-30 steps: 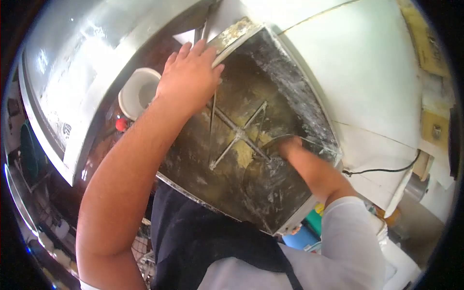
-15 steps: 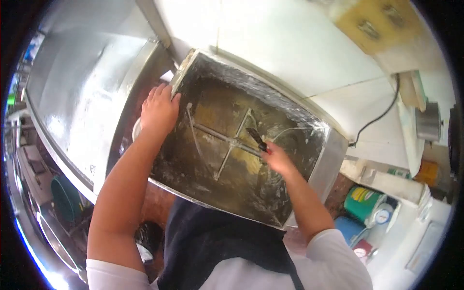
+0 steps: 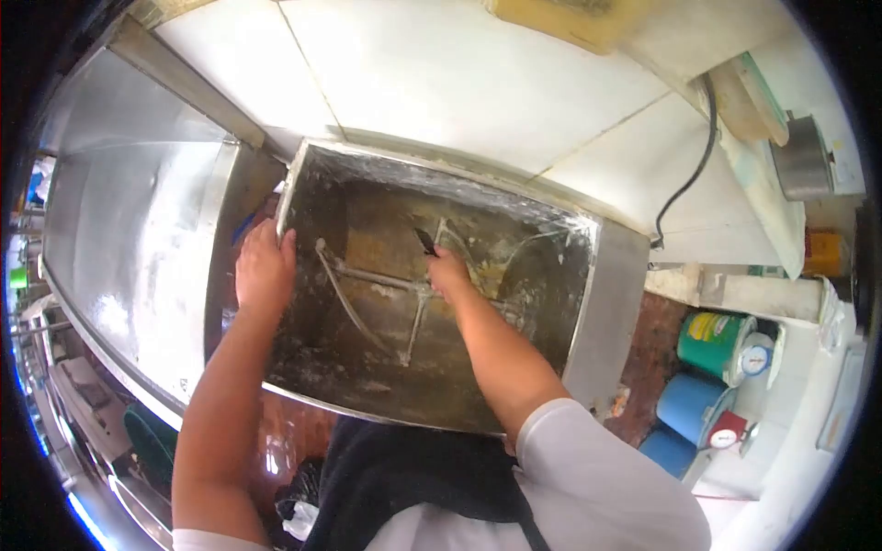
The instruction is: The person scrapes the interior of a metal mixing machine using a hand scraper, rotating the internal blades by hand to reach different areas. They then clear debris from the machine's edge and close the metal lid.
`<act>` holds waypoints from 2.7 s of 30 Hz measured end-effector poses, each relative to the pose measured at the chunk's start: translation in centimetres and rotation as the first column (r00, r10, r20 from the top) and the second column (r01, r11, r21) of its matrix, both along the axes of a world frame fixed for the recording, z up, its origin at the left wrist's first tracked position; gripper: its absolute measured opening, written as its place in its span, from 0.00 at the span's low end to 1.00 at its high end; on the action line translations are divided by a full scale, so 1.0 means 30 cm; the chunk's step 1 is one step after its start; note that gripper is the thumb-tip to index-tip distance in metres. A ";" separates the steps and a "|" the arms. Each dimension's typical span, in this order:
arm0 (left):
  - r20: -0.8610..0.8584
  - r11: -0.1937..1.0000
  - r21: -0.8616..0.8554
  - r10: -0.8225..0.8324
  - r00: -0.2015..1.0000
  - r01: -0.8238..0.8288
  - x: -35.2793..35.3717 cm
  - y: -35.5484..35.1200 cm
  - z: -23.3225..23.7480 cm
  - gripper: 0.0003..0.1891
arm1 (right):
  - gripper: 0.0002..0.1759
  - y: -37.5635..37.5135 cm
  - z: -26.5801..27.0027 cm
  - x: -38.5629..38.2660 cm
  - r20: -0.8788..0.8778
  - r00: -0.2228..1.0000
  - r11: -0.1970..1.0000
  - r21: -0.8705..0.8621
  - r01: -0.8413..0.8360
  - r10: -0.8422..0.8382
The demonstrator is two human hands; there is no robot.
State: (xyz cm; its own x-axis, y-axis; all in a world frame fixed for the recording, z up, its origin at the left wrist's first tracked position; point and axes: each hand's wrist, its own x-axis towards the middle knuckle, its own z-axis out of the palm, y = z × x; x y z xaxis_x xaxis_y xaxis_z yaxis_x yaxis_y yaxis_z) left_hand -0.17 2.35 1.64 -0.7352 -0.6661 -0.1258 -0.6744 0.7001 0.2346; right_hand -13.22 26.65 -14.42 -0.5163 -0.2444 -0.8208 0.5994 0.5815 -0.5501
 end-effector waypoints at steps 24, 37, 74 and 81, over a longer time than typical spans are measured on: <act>-0.029 0.997 -0.054 -0.063 0.998 0.062 0.017 -0.034 -0.069 0.21 | 0.32 0.136 0.036 0.037 -0.256 0.829 0.812 0.473 -0.342 0.498; 0.024 0.991 -0.078 -0.106 0.994 0.108 0.013 -0.023 -0.050 0.20 | 0.29 0.140 -0.111 0.117 0.023 0.905 0.899 -0.103 0.425 -0.425; -0.008 0.997 -0.026 -0.078 0.997 0.077 0.016 -0.031 -0.055 0.19 | 0.22 0.063 0.020 -0.054 -0.273 0.729 0.719 0.561 -0.410 0.628; -0.033 0.987 -0.095 -0.130 0.991 0.126 0.013 -0.039 -0.069 0.18 | 0.23 0.021 -0.092 0.008 -0.149 0.736 0.711 0.437 -0.550 0.661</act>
